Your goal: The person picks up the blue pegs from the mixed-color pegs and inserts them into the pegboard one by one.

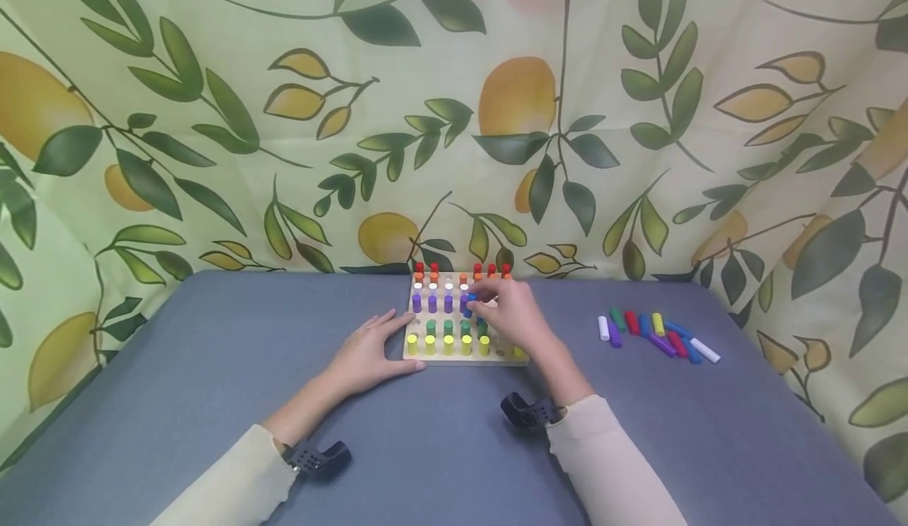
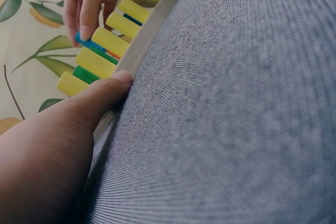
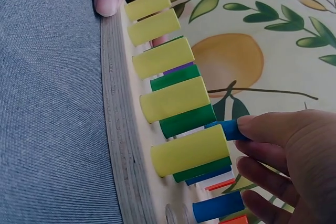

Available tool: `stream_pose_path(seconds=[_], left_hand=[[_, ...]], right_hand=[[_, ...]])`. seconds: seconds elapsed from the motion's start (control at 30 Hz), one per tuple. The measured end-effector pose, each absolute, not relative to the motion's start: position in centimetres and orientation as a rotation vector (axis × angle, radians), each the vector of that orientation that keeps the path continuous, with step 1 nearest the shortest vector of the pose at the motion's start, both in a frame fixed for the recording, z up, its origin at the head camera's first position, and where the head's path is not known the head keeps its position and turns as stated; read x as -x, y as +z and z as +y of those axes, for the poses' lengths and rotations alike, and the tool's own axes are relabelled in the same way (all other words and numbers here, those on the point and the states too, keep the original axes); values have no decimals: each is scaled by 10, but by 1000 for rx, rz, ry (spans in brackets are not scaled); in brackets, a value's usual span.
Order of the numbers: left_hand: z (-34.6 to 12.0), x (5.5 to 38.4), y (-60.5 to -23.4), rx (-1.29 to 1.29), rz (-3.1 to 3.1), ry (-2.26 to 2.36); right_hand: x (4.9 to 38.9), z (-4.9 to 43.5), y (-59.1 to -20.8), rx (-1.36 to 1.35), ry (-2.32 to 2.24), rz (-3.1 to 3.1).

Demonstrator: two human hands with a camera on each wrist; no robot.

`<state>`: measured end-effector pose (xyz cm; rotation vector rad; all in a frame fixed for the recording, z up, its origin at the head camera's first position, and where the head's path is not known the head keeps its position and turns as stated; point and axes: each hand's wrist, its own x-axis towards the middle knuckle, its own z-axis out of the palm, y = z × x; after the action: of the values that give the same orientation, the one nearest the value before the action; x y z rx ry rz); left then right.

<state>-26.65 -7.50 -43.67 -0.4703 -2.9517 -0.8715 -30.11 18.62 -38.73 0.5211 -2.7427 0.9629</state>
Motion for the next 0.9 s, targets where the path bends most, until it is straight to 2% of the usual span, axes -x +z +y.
stream_pose_path(seconds=[0.6,0.9], left_hand=[[-74,268,-438,463,-2962,-868],[-74,267,-437,464,-2956,-873]], right_hand=[[300,184,-397,-605,971,-2799],[300,179,-396,-594,838,-2833]])
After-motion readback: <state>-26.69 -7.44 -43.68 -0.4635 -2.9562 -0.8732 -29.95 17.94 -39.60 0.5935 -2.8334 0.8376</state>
